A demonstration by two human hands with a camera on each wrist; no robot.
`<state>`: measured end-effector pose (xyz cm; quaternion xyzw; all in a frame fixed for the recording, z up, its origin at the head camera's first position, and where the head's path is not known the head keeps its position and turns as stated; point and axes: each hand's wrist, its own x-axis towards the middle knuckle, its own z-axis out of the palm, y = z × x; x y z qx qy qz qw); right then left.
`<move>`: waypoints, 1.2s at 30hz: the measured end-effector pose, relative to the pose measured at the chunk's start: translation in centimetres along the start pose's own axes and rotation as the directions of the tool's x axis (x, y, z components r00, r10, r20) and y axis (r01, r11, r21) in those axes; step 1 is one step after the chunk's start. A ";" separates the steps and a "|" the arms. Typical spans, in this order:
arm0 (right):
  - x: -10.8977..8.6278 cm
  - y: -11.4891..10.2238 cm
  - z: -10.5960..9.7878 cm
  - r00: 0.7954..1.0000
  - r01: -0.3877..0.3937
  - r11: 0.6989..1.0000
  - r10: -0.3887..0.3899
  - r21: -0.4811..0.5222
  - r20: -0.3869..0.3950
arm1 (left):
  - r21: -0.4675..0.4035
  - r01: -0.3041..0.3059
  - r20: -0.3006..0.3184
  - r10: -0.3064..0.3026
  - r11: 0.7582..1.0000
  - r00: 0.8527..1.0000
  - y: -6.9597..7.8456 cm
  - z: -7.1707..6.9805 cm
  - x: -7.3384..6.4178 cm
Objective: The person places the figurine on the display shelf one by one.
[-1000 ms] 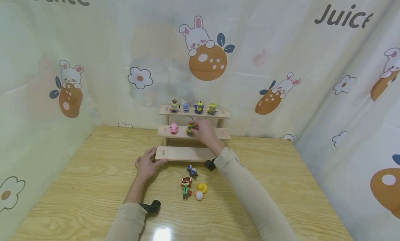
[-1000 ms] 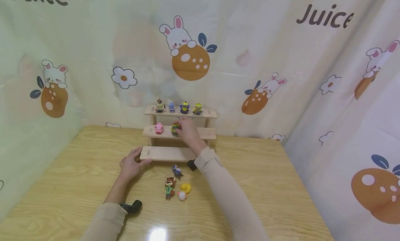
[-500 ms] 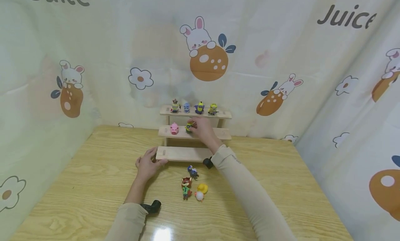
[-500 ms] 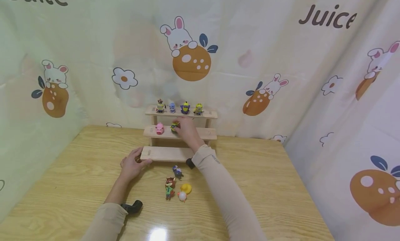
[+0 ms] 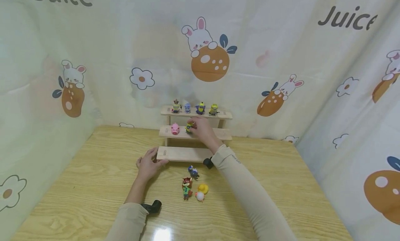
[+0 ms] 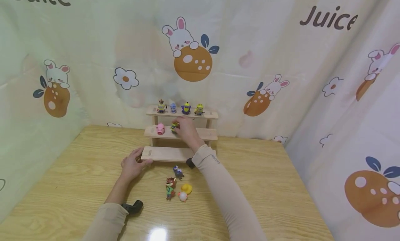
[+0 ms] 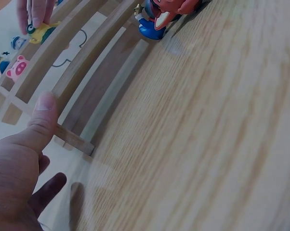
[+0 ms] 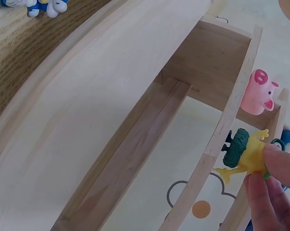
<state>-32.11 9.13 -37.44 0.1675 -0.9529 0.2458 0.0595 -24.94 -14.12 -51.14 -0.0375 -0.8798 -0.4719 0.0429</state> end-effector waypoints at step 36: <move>-0.5 -0.5 -0.4 0.999 0.021 0.999 -0.020 -0.037 0.038 | 0.037 -0.003 0.001 0.003 0.999 1.000 0.0 -0.1 -0.3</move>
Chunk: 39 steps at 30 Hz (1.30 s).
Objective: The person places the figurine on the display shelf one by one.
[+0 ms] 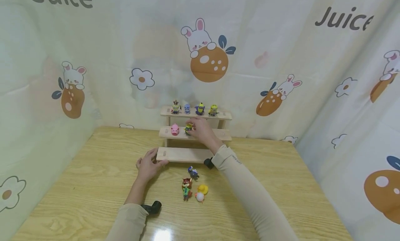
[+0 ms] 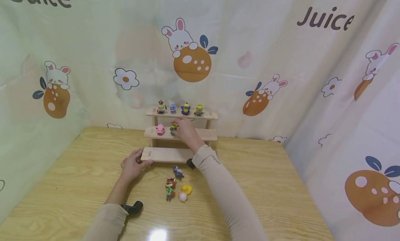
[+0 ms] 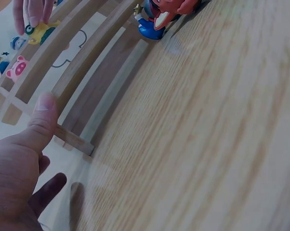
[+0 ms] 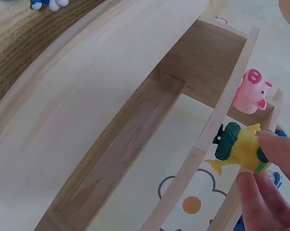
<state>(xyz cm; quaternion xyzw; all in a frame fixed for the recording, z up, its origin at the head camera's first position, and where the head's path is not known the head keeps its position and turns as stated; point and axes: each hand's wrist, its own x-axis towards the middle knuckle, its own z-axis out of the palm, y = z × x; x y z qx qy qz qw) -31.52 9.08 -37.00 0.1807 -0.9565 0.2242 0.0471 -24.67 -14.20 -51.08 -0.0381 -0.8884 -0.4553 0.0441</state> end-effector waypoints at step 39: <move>-13.5 -2.8 6.4 0.914 0.151 0.978 -0.082 -0.145 0.397 | 0.004 0.007 0.014 -0.007 1.000 1.000 0.1 0.0 -0.2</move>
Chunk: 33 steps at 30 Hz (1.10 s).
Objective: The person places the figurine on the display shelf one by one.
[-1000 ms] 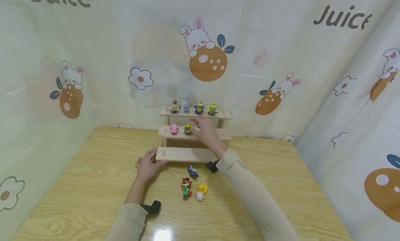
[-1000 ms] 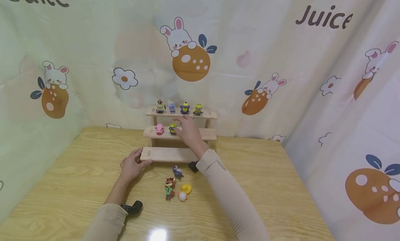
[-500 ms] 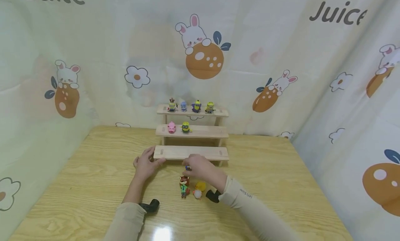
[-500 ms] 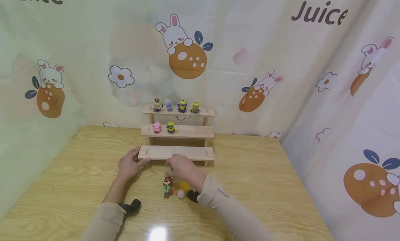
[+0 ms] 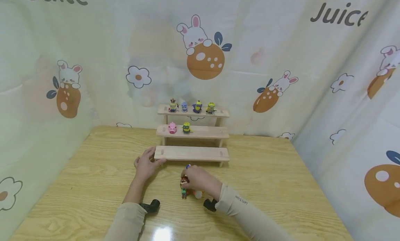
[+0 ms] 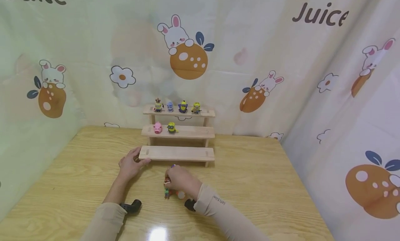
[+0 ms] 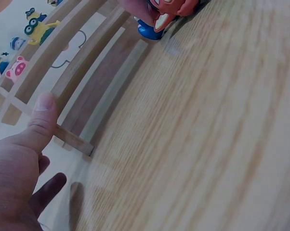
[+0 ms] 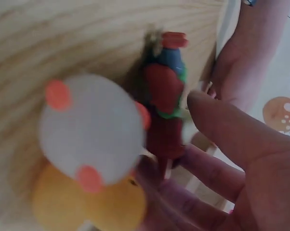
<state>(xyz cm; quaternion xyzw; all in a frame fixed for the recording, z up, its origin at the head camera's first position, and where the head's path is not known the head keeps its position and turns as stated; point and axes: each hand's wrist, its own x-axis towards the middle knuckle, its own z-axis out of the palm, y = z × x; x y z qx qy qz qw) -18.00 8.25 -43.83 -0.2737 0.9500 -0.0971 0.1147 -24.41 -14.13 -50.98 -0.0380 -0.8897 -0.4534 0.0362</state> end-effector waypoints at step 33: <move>-0.7 0.1 -0.9 0.999 0.037 0.991 -0.032 0.125 -0.040 | 0.025 0.001 0.000 -0.001 1.000 1.000 0.3 0.0 0.0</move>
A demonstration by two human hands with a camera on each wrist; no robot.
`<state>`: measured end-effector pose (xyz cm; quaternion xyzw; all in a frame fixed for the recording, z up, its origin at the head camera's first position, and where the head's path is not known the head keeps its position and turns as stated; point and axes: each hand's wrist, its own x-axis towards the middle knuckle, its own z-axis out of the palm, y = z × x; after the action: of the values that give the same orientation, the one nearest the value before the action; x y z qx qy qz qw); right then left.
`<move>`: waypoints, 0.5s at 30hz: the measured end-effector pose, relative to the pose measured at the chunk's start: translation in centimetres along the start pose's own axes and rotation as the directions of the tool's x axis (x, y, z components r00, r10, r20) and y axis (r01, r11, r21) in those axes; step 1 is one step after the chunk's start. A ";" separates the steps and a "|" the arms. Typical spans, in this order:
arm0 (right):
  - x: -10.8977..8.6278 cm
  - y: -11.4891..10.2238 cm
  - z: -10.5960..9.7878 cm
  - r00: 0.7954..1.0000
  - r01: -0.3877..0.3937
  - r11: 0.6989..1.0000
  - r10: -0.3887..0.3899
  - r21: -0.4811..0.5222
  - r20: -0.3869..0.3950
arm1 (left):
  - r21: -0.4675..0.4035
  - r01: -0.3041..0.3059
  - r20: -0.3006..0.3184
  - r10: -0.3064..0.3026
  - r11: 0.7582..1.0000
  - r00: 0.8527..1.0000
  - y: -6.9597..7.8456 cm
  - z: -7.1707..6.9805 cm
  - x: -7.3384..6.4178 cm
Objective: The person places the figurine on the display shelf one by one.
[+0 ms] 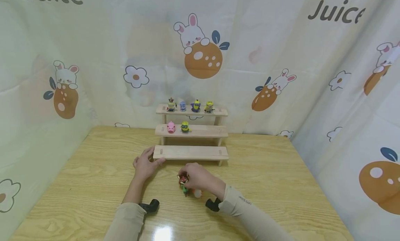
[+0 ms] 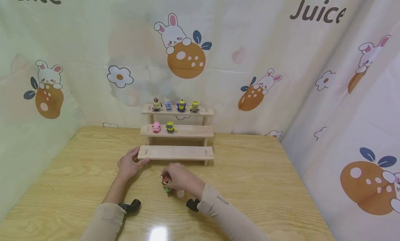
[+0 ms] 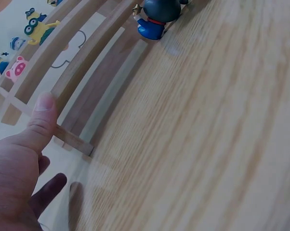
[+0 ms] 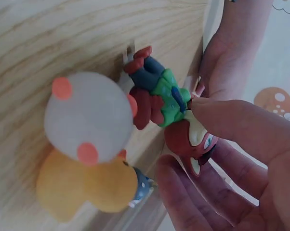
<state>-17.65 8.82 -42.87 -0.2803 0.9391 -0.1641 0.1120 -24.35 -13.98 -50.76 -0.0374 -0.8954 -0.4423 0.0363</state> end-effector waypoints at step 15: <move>0.4 1.4 -4.8 0.969 -0.002 0.998 -0.012 -0.059 -0.248 | -0.017 -0.004 0.005 0.004 1.000 1.000 0.1 -0.2 -0.1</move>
<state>-20.07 10.90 -39.04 -0.2632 0.9495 -0.1702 -0.0150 -24.21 -14.06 -50.57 -0.0407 -0.8916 -0.4496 0.0349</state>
